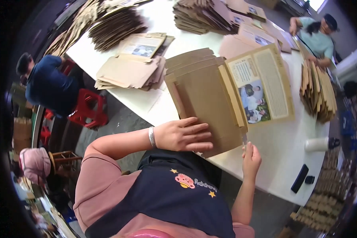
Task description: Assemble and fold cardboard folders at a factory workstation using a ruler to assist with creasing.
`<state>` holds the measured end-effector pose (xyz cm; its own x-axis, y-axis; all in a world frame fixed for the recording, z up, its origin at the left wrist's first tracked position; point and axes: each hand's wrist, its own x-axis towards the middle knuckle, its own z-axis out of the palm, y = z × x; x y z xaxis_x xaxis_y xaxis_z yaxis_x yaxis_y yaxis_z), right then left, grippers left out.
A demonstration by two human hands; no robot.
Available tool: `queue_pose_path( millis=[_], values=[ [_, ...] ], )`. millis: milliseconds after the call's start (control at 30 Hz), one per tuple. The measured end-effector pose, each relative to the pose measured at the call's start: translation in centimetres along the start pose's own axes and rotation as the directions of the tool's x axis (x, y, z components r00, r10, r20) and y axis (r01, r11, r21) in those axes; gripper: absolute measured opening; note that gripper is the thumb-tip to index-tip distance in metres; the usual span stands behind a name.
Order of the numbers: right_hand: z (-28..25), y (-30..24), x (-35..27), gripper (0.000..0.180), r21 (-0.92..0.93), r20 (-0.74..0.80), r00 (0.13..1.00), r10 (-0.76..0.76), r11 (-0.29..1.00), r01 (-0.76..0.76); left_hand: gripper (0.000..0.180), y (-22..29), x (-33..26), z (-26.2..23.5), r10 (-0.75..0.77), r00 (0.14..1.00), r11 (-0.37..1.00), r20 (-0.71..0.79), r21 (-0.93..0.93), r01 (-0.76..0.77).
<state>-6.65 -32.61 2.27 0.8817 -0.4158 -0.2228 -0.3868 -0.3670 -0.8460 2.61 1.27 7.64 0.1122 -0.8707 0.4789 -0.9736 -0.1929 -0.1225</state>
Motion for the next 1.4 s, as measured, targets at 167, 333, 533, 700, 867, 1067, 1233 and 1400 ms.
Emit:
queue_pose_path(
  millis=[167,333,533,700,867,1067,1233,1400],
  values=[
    [2.0,-4.4,-0.4,0.037,-0.174,0.026,0.971,-0.238,0.955,0.238,0.045,-2.0,-2.2,-3.9,-0.097,0.994,0.978,-0.053,0.182,0.105],
    [1.7,-2.5,1.4,0.031,-0.352,0.021,0.910,-0.414,0.849,0.394,0.043,-7.0,-8.6,-8.6,-0.514,0.847,0.683,-0.132,0.534,0.498],
    [1.0,1.4,1.4,0.025,-0.484,-0.039,0.920,-0.390,0.813,0.324,0.031,-12.7,-20.9,-8.7,-0.796,0.605,0.540,0.024,0.482,0.691],
    [1.1,4.3,1.3,0.018,-0.590,-0.105,0.791,-0.603,0.678,0.439,0.059,-18.6,-26.6,-8.3,-0.827,0.054,0.113,0.559,0.070,0.991],
    [2.3,3.6,0.2,0.014,-0.648,-0.129,0.776,-0.617,0.645,0.406,0.104,-22.4,-22.8,-5.3,-0.987,-0.038,-0.036,0.156,0.016,0.999],
    [2.4,3.3,0.6,0.014,-0.621,-0.124,0.753,-0.646,0.642,0.449,0.108,-25.8,-24.7,-1.4,-0.956,-0.075,0.066,0.282,0.458,0.886],
    [2.0,3.5,0.8,0.015,-0.643,-0.155,0.772,-0.617,0.656,0.395,0.098,-27.8,-11.9,-5.0,-0.764,-0.255,0.295,0.593,0.672,0.679],
    [2.1,3.3,0.7,0.016,-0.604,-0.141,0.749,-0.647,0.656,0.453,0.073,-22.8,2.5,1.6,-0.558,0.715,0.796,0.422,0.027,0.605]
  ],
)
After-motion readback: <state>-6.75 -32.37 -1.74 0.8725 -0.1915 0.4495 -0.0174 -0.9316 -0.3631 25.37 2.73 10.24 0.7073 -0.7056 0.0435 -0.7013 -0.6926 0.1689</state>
